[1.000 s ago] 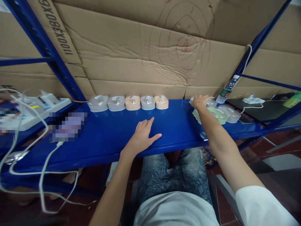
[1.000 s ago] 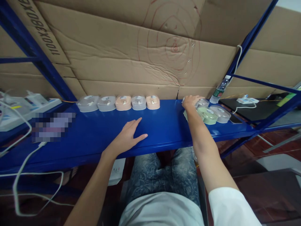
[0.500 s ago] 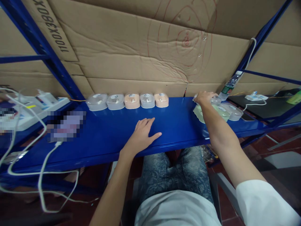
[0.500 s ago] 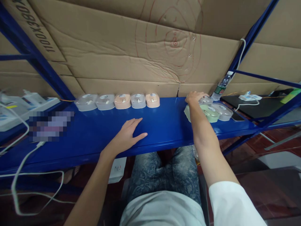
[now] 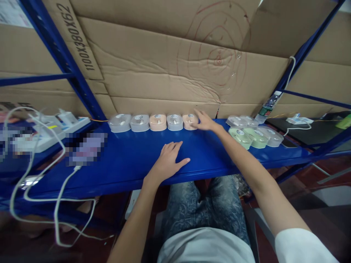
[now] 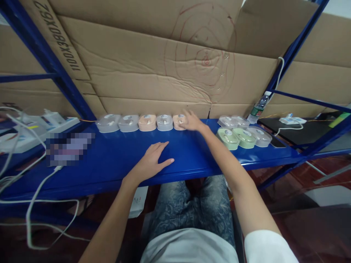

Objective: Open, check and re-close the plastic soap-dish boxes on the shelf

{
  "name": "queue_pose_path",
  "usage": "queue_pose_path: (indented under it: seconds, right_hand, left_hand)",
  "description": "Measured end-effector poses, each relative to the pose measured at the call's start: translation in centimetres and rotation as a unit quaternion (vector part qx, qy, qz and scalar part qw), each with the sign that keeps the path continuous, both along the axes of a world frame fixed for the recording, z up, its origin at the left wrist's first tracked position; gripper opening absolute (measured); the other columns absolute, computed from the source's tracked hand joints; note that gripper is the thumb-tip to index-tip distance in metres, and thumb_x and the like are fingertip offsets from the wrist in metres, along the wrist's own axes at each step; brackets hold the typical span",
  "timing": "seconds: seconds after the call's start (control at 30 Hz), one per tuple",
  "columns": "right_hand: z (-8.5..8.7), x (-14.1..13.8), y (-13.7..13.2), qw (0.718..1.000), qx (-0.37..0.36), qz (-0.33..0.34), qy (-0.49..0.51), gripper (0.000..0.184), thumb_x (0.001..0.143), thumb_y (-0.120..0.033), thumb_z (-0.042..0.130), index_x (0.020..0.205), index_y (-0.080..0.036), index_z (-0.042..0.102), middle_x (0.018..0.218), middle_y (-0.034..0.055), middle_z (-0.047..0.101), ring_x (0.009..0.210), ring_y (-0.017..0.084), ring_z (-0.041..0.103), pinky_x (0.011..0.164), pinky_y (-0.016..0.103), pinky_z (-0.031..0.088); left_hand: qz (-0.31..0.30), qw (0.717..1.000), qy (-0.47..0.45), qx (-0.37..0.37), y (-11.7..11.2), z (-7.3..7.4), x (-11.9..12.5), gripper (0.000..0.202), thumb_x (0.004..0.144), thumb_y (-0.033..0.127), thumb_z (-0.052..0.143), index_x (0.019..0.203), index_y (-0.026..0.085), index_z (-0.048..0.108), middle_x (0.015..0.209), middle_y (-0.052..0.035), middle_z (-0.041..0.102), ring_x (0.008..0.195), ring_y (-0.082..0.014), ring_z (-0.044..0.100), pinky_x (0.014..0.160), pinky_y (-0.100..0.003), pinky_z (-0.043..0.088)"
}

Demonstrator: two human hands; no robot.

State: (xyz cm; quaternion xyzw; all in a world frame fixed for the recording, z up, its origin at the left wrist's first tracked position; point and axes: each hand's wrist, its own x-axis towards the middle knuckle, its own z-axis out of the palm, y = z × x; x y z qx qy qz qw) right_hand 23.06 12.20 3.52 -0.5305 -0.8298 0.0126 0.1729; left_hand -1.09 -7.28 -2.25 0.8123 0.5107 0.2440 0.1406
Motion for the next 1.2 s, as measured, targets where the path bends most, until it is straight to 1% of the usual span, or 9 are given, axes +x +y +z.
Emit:
queue_pose_path:
  seconds: [0.07, 0.13, 0.3, 0.4, 0.5, 0.63, 0.8, 1.0, 1.2]
  right_hand:
    - [-1.1, -2.0, -0.8, 0.999, -0.012, 0.031, -0.032, 0.096, 0.091, -0.058, 0.073, 0.169, -0.024, 0.027, 0.176, 0.0154, 0.028, 0.164, 0.040, 0.020, 0.128, 0.060, 0.028]
    - [-1.8, -3.2, -2.0, 0.998, -0.016, 0.010, -0.056, 0.091, 0.092, -0.056, 0.073, 0.167, -0.025, 0.032, 0.176, 0.0186, 0.024, 0.162, 0.047, 0.019, 0.124, 0.069, 0.029]
    - [-2.5, -2.6, -5.9, 0.996, 0.016, -0.075, -0.042, 0.073, 0.094, -0.049, 0.072, 0.153, -0.018, 0.043, 0.161, 0.0299, 0.040, 0.145, 0.055, 0.041, 0.104, 0.074, 0.047]
    - [-3.1, -1.2, -9.4, 0.995, 0.067, -0.080, -0.008, 0.058, 0.093, -0.041, 0.071, 0.142, -0.020, 0.048, 0.148, 0.0281, 0.049, 0.130, 0.051, 0.051, 0.094, 0.073, 0.053]
    - [-3.8, -0.3, -13.2, 0.993, 0.109, -0.007, 0.048, 0.047, 0.089, -0.031, 0.069, 0.130, -0.020, 0.052, 0.135, 0.0228, 0.054, 0.123, 0.045, 0.055, 0.097, 0.070, 0.054]
    - [-4.4, -0.2, -16.5, 0.972, 0.100, 0.164, 0.136, 0.054, 0.087, -0.029, 0.071, 0.137, -0.024, 0.050, 0.137, 0.0156, 0.054, 0.133, 0.037, 0.054, 0.113, 0.059, 0.050]
    - [-4.4, -0.5, -17.1, 0.935, 0.066, 0.278, 0.210, 0.056, 0.090, -0.038, 0.076, 0.141, -0.029, 0.056, 0.148, 0.0131, 0.052, 0.147, 0.034, 0.048, 0.122, 0.057, 0.043]
    - [-4.8, -0.4, -16.3, 0.930, -0.001, 0.267, 0.251, 0.079, 0.082, -0.053, 0.088, 0.151, -0.033, 0.054, 0.148, 0.0111, 0.058, 0.141, 0.033, 0.055, 0.120, 0.057, 0.044]
    - [-5.3, -0.3, -15.7, 0.924, -0.038, 0.260, 0.277, 0.077, 0.083, -0.052, 0.088, 0.152, -0.034, 0.059, 0.131, 0.0079, 0.065, 0.124, 0.028, 0.064, 0.113, 0.051, 0.050]
  left_hand:
    - [-0.002, 1.000, -0.001, 0.002, 0.0, 0.0, -0.1, 0.076, 0.102, 0.056, 0.060, 0.164, 0.017, 0.039, 0.169, -0.0184, 0.041, 0.162, -0.0375, 0.027, 0.131, -0.058, 0.024]
    - [-0.005, 1.000, -0.004, 0.000, -0.1, -0.1, -0.2, 0.076, 0.102, 0.056, 0.059, 0.164, 0.018, 0.038, 0.170, -0.0182, 0.041, 0.163, -0.0376, 0.026, 0.132, -0.058, 0.022]
    - [-0.010, 1.000, -0.008, 0.000, 0.0, -0.3, -0.2, 0.078, 0.101, 0.059, 0.058, 0.164, 0.018, 0.038, 0.170, -0.0188, 0.041, 0.163, -0.0390, 0.026, 0.131, -0.060, 0.022]
    - [-0.003, 0.999, -0.031, 0.013, 0.1, -0.4, -0.2, 0.077, 0.100, 0.059, 0.060, 0.163, 0.019, 0.039, 0.167, -0.0191, 0.044, 0.161, -0.0393, 0.030, 0.128, -0.060, 0.027]
    - [0.012, 0.997, -0.066, 0.028, 0.2, -0.3, -0.3, 0.080, 0.100, 0.058, 0.061, 0.164, 0.020, 0.035, 0.166, -0.0194, 0.043, 0.158, -0.0380, 0.033, 0.127, -0.058, 0.031]
    - [0.008, 0.994, -0.097, 0.045, 0.1, -0.2, -0.8, 0.092, 0.094, 0.057, 0.071, 0.167, 0.022, 0.027, 0.171, -0.0180, 0.035, 0.160, -0.0379, 0.029, 0.128, -0.057, 0.029]
    - [-0.032, 0.989, -0.137, 0.047, -0.5, 0.1, -1.3, 0.089, 0.090, 0.052, 0.079, 0.164, 0.027, 0.034, 0.165, -0.0130, 0.043, 0.154, -0.0336, 0.041, 0.127, -0.049, 0.035]
    - [-0.001, 0.990, -0.137, 0.033, -0.9, 0.6, -1.3, 0.093, 0.081, 0.048, 0.088, 0.158, 0.026, 0.042, 0.149, -0.0123, 0.051, 0.143, -0.0350, 0.053, 0.121, -0.050, 0.042]
    - [-0.012, 0.992, -0.125, 0.012, -0.4, 0.2, -1.3, 0.106, 0.079, 0.053, 0.088, 0.165, 0.027, 0.033, 0.160, -0.0157, 0.048, 0.151, -0.0399, 0.044, 0.123, -0.055, 0.036]
